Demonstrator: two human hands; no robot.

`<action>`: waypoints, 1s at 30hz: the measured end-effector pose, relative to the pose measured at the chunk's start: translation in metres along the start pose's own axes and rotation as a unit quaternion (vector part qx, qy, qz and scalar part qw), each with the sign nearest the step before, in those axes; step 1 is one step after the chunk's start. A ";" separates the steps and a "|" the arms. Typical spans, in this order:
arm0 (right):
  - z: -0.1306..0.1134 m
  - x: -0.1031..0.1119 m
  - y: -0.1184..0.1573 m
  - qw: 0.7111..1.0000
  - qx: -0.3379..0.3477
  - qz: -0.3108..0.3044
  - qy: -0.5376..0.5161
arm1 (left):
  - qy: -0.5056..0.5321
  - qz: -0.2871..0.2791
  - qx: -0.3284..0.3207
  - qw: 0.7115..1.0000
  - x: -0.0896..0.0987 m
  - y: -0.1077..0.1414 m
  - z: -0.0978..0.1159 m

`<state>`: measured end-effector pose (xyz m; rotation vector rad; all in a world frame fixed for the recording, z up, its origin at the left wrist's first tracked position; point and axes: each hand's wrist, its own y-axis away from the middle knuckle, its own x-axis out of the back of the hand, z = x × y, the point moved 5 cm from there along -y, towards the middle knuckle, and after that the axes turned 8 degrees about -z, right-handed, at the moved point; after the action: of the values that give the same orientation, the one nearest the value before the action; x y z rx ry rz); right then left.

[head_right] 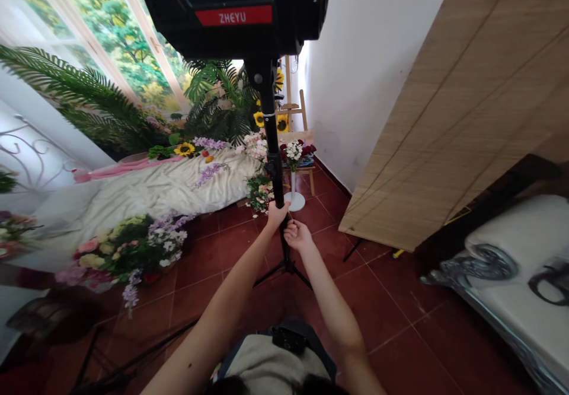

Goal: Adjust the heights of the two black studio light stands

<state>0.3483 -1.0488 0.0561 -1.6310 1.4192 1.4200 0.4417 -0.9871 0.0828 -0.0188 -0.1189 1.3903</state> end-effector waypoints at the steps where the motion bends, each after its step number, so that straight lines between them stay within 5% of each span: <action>1: 0.000 -0.001 0.000 0.999 0.004 -0.002 -0.032 | 0.005 -0.002 0.001 1.000 0.000 0.000 0.000; 10: -0.001 -0.007 -0.006 0.974 0.034 -0.004 -0.226 | 0.004 -0.022 0.011 1.000 -0.002 -0.002 -0.004; 17: 0.002 -0.010 0.000 0.969 -0.006 -0.091 -0.231 | 0.000 -0.037 0.000 0.999 0.001 0.003 0.004; 22: -0.001 -0.016 0.018 0.986 -0.002 -0.094 -0.141 | 0.058 -0.047 -0.029 0.997 0.007 0.023 0.003; 25: -0.003 -0.019 0.023 0.996 0.002 -0.071 -0.058 | 0.120 -0.032 0.003 0.992 0.031 0.058 -0.025; 30: 0.001 -0.021 0.019 0.996 0.054 -0.059 0.041 | 0.119 0.037 0.250 0.960 0.123 0.184 -0.137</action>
<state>0.3328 -1.0467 0.0794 -1.6912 1.3949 1.2023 0.2963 -0.8252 -0.0595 0.2322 0.4399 1.4496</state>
